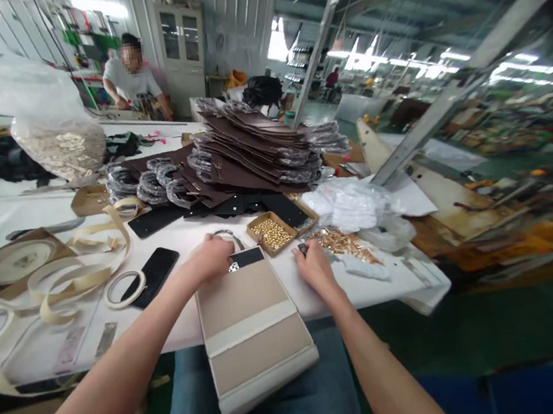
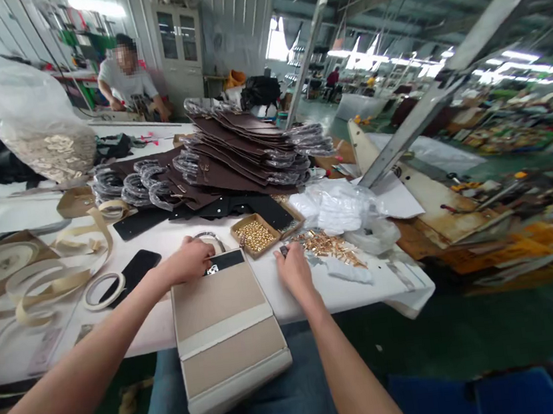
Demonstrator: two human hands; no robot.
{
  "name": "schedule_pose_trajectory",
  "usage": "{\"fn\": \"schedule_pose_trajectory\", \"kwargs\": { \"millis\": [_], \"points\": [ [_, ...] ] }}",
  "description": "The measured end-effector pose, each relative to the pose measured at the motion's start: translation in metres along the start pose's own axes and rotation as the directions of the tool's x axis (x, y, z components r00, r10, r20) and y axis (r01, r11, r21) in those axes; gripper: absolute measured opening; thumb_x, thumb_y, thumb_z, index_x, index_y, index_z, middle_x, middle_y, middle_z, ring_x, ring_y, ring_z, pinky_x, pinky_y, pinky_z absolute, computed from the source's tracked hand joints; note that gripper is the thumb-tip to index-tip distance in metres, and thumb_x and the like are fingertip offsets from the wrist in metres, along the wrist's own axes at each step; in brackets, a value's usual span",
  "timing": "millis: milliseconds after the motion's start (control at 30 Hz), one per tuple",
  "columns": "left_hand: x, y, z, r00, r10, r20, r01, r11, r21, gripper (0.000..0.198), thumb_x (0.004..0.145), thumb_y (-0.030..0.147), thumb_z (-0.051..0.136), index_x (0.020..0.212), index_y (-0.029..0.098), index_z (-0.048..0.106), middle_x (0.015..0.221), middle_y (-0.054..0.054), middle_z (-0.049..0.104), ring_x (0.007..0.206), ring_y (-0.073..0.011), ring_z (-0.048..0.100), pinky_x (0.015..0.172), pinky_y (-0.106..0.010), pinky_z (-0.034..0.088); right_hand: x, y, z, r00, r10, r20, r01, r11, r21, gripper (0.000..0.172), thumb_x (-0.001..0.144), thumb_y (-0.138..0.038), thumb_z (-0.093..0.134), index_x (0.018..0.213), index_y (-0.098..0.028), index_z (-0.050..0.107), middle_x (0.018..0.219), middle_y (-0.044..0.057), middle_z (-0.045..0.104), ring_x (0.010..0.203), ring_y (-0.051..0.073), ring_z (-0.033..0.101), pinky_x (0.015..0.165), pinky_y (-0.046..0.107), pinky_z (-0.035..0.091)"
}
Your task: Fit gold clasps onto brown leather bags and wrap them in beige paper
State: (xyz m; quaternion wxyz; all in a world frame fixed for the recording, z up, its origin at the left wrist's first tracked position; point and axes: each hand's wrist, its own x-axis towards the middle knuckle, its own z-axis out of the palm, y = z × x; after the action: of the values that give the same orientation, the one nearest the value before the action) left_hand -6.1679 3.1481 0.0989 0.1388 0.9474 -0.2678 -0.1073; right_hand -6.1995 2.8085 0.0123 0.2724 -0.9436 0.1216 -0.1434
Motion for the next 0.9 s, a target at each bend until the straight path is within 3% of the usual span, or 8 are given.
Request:
{"fn": "schedule_pose_trajectory", "kwargs": {
  "millis": [167,333,400,467,533,600,767,900],
  "points": [
    [-0.060,0.032,0.001,0.892,-0.121,-0.435,0.029,0.977,-0.212,0.023,0.106,0.027,0.058,0.118,0.023,0.077,0.130,-0.012,0.081,0.132,-0.0327,0.068,0.122,-0.054,0.040,-0.017,0.007,0.003,0.974,-0.220,-0.047,0.205,0.954,-0.217,0.027,0.108,-0.041,0.064,0.118,-0.017,0.073,0.122,0.020,0.068,0.121,0.037,0.059,0.107,0.049,0.046],
    [-0.138,0.047,0.048,0.669,-0.486,-0.562,0.173,0.837,-0.519,0.025,0.105,0.042,0.065,0.117,0.025,0.078,0.127,-0.010,0.082,0.125,-0.0324,0.072,0.112,-0.049,0.053,-0.048,-0.004,-0.016,0.956,-0.226,-0.188,0.230,0.973,-0.002,0.038,0.115,-0.047,0.055,0.132,-0.019,0.075,0.131,0.020,0.073,0.126,0.035,0.063,0.110,0.047,0.048],
    [-0.158,0.049,0.072,0.588,-0.621,-0.518,0.235,0.744,-0.625,0.030,0.102,0.050,0.069,0.117,0.026,0.080,0.128,-0.009,0.083,0.121,-0.0335,0.074,0.103,-0.048,0.059,-0.064,-0.014,-0.019,0.988,-0.150,-0.030,0.153,0.977,0.149,0.039,0.112,-0.055,0.061,0.114,-0.021,0.080,0.111,0.015,0.079,0.106,0.031,0.071,0.100,0.042,0.052],
    [-0.169,0.051,0.089,0.541,-0.706,-0.457,0.252,0.654,-0.713,0.036,0.098,0.056,0.073,0.118,0.026,0.080,0.130,-0.010,0.083,0.121,-0.0351,0.076,0.096,-0.047,0.062,-0.076,-0.024,-0.019,0.953,-0.086,0.289,-0.004,0.955,0.297,0.043,0.100,-0.064,0.076,0.094,-0.021,0.080,0.088,0.009,0.079,0.085,0.028,0.071,0.085,0.038,0.055],
    [-0.173,0.056,0.098,0.548,-0.749,-0.373,0.210,0.555,-0.805,0.045,0.093,0.060,0.079,0.120,0.024,0.078,0.130,-0.013,0.083,0.119,-0.0360,0.079,0.091,-0.046,0.065,-0.081,-0.033,-0.019,0.826,-0.115,0.552,-0.203,0.853,0.481,0.049,0.090,-0.068,0.085,0.093,-0.019,0.081,0.086,0.008,0.081,0.083,0.028,0.074,0.078,0.036,0.056],
    [-0.172,0.063,0.098,0.588,-0.765,-0.263,0.158,0.427,-0.890,0.057,0.085,0.063,0.086,0.123,0.022,0.075,0.126,-0.015,0.083,0.111,-0.0358,0.082,0.087,-0.046,0.068,-0.081,-0.039,-0.021,0.746,-0.232,0.625,-0.356,0.654,0.667,0.054,0.087,-0.066,0.090,0.109,-0.017,0.083,0.102,0.009,0.085,0.094,0.030,0.078,0.083,0.037,0.060],
    [-0.170,0.090,0.086,0.568,-0.798,-0.202,0.028,0.264,-0.964,0.072,0.085,0.067,0.087,0.137,0.024,0.063,0.127,-0.015,0.082,0.104,-0.0322,0.086,0.091,-0.046,0.071,-0.090,-0.047,-0.032,0.777,-0.355,0.521,-0.412,0.339,0.846,0.060,0.088,-0.059,0.094,0.130,-0.020,0.079,0.120,0.010,0.086,0.104,0.029,0.081,0.094,0.038,0.062],
    [-0.174,0.113,0.085,0.581,-0.765,-0.279,0.013,0.351,-0.936,0.069,0.095,0.067,0.080,0.142,0.021,0.063,0.129,-0.017,0.081,0.124,-0.0364,0.080,0.106,-0.050,0.066,-0.106,-0.054,-0.042,0.765,-0.361,0.533,-0.501,0.187,0.845,0.065,0.087,-0.060,0.094,0.137,-0.023,0.076,0.119,0.010,0.086,0.106,0.032,0.083,0.094,0.044,0.065]
  ]
}}
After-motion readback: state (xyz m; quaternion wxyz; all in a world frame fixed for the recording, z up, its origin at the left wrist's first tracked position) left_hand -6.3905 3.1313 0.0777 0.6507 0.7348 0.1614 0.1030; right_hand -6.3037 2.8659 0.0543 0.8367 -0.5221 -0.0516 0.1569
